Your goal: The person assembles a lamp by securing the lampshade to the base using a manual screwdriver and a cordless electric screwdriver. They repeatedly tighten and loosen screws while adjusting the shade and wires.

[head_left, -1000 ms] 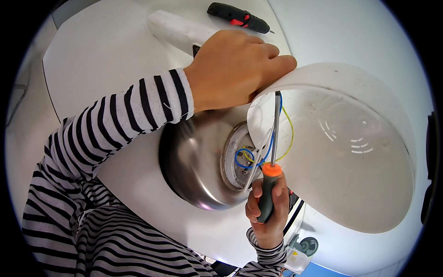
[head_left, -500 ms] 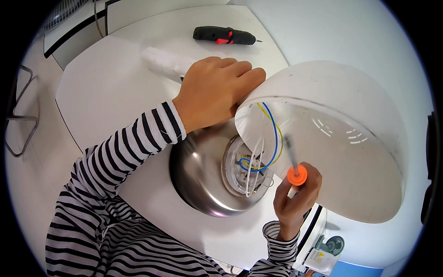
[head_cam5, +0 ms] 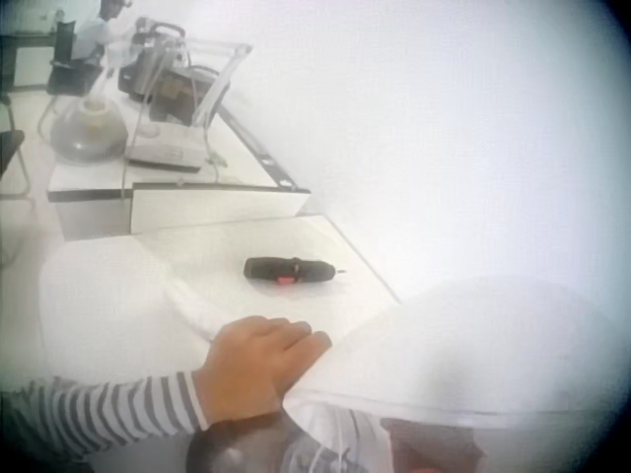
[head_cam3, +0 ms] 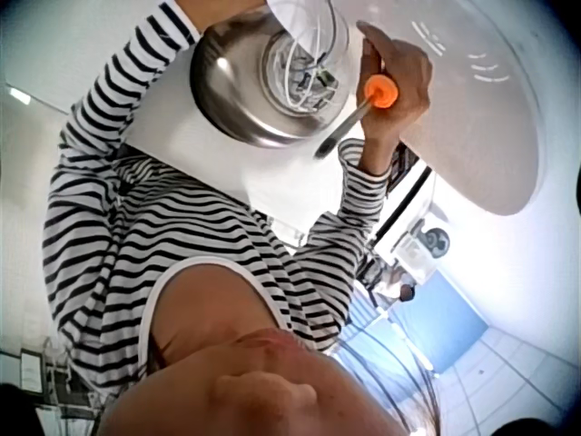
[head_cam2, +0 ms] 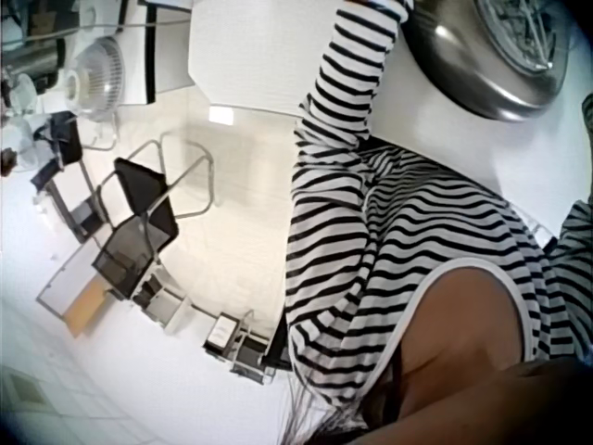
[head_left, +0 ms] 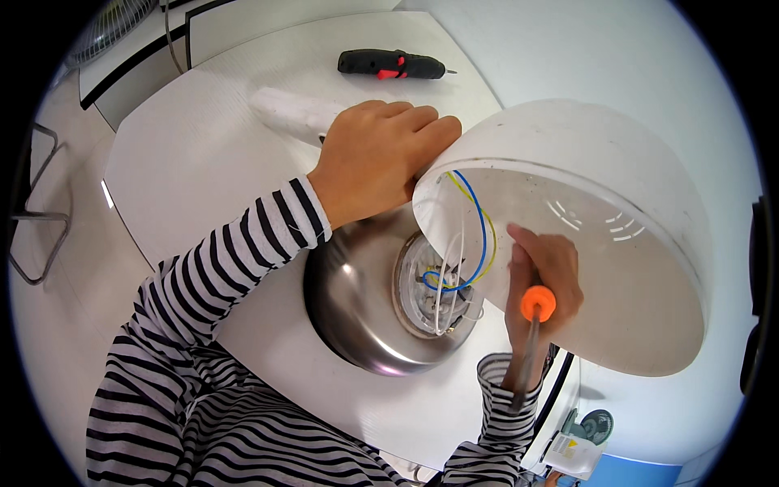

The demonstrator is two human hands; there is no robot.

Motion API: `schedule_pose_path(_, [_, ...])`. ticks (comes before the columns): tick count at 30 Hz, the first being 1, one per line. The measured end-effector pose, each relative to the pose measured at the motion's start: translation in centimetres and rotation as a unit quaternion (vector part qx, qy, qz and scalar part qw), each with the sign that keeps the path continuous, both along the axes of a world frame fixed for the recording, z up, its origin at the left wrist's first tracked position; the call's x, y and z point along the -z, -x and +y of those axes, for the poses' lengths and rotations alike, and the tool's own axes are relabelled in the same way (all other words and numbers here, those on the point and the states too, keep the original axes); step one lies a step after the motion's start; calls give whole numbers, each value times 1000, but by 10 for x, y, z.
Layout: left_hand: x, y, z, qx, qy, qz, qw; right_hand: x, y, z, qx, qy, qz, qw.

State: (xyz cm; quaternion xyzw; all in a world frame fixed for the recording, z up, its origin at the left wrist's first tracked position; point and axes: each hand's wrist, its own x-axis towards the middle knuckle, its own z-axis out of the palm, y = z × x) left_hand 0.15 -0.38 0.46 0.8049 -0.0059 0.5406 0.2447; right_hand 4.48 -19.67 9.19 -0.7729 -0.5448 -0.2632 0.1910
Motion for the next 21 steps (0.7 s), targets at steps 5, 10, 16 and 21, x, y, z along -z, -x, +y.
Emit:
schedule_pose_path(5, [-1, 1, 0, 6, 0, -4, 1000, -5, 0, 42, -73, -1, 29, 997])
schedule_pose_path(10, [3, -1, -2, 9, -2, 27, 1000, -2, -2, 53, -57, 17, 49, 997])
schedule_pose_path(16, [2, 2, 0, 22, 1, 46, 999, 0, 4, 58, -13, 37, 42, 998])
schedule_pose_path(21, [1, 3, 1, 23, 7, 84, 996, -2, 9, 61, 28, 40, 85, 995])
